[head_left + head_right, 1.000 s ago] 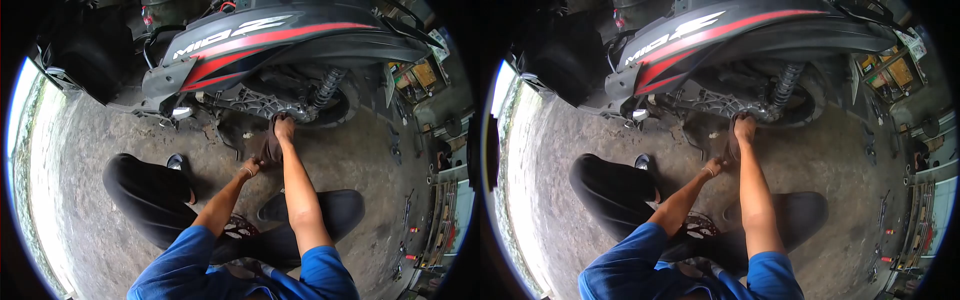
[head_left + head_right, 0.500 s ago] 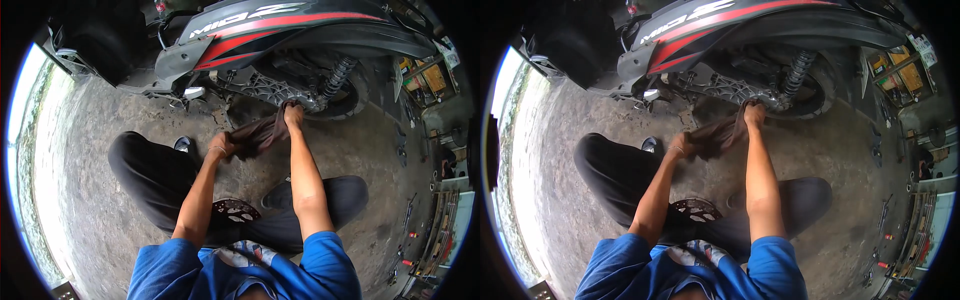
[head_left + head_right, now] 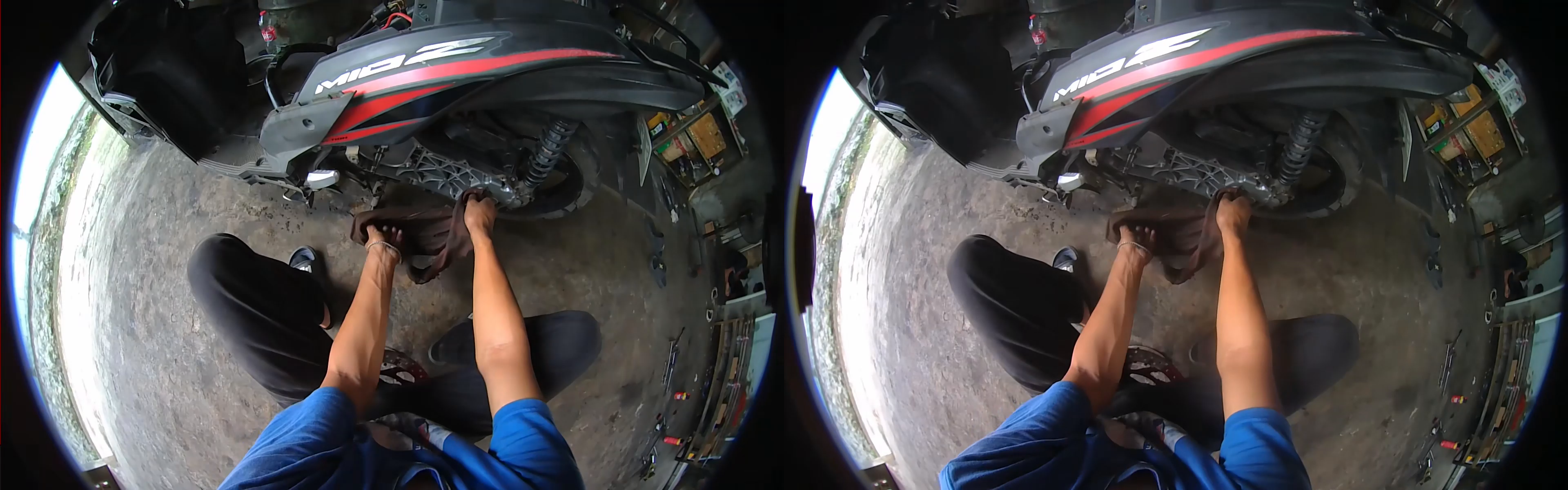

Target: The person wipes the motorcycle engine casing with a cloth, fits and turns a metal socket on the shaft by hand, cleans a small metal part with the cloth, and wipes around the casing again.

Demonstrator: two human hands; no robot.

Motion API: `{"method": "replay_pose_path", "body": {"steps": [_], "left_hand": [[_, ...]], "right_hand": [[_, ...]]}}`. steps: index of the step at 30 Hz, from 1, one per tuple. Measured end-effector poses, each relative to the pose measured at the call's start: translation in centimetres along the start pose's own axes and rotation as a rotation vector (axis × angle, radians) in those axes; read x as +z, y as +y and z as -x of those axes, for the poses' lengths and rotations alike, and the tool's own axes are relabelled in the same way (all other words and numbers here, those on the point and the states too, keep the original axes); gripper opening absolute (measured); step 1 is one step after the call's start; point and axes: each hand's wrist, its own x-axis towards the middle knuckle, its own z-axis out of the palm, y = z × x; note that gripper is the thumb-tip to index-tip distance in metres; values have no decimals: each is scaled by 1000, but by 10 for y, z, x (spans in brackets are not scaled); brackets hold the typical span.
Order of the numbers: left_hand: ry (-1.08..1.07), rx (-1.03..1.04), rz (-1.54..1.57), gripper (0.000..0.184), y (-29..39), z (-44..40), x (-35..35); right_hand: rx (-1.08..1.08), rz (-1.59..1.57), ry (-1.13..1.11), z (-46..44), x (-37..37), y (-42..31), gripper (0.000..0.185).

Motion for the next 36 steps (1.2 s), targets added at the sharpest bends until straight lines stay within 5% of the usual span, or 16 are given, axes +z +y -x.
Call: {"method": "replay_pose_path", "body": {"steps": [3, 7, 8, 12, 13, 25, 27, 33, 36], "left_hand": [[-64, -5, 321, 42, -13, -25, 27], [208, 629, -67, 19, -3, -45, 47], [208, 638, -70, 19, 4, -42, 48], [-467, 234, 482, 8, 41, 10, 42], [-464, 235, 472, 8, 43, 11, 43], [-145, 1115, -852, 43, 86, 6, 87], [-209, 1105, -1493, 37, 92, 19, 99], [-211, 1233, -1664, 34, 79, 6, 115], [-224, 1313, -1777, 34, 70, -1, 117]], "right_hand": [[-10, -1, 1, -2, -3, 0, 35], [12, -30, 7, -1, -3, -2, 33], [15, -39, 4, -2, -1, -4, 33], [30, -39, 4, -4, 0, 1, 32], [39, -41, 1, -1, 1, 2, 32], [12, -3, 14, 2, -5, -6, 39], [51, 30, 20, 10, -7, -14, 37], [27, 301, 95, 17, 4, -14, 35], [4, 219, -60, 7, 0, -10, 34]]}}
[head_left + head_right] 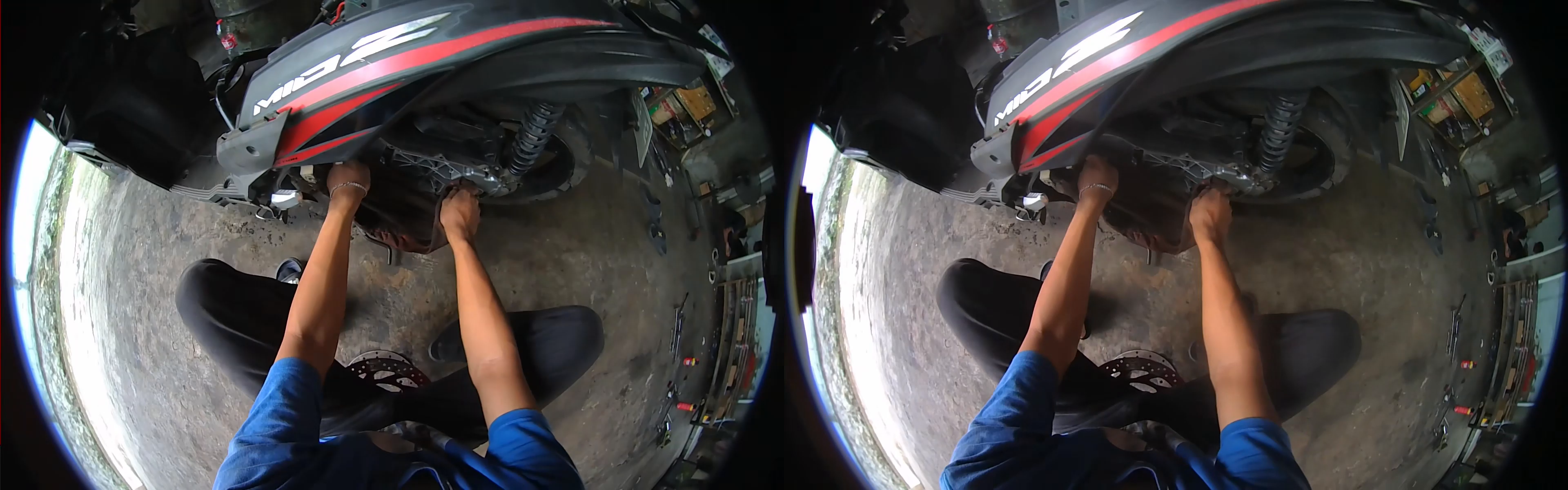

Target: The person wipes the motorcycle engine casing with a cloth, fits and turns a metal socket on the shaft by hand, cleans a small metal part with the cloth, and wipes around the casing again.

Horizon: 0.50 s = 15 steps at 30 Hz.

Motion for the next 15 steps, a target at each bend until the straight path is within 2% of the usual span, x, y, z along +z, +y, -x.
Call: {"method": "replay_pose_path", "body": {"steps": [2, 6, 8, 9, 11, 13, 14, 15], "left_hand": [[-19, 34, -31, 35, 4, 5, 6], [-110, -114, 143, 34, 16, 10, -26], [-54, 47, 148, 34, -9, -3, -3], [-46, 60, 149, 34, -28, -18, 26], [246, 370, 262, 35, -62, -46, 79], [54, 273, 76, 34, -85, -60, 105], [44, 298, 83, 34, -76, -55, 92], [-75, 239, 6, 34, -69, -47, 78]], "right_hand": [[-1, -19, -46, -5, -1, 11, 35], [214, -986, -26, -32, 41, 58, 39], [438, -1676, -637, -50, 64, 88, 42], [425, -1685, -630, -40, 50, 79, 42], [320, -1859, -646, -18, 28, 62, 43], [361, -1837, -823, -24, 31, 63, 44], [356, -1850, -793, -25, 31, 64, 44], [380, -1592, -583, -24, 31, 64, 43]]}}
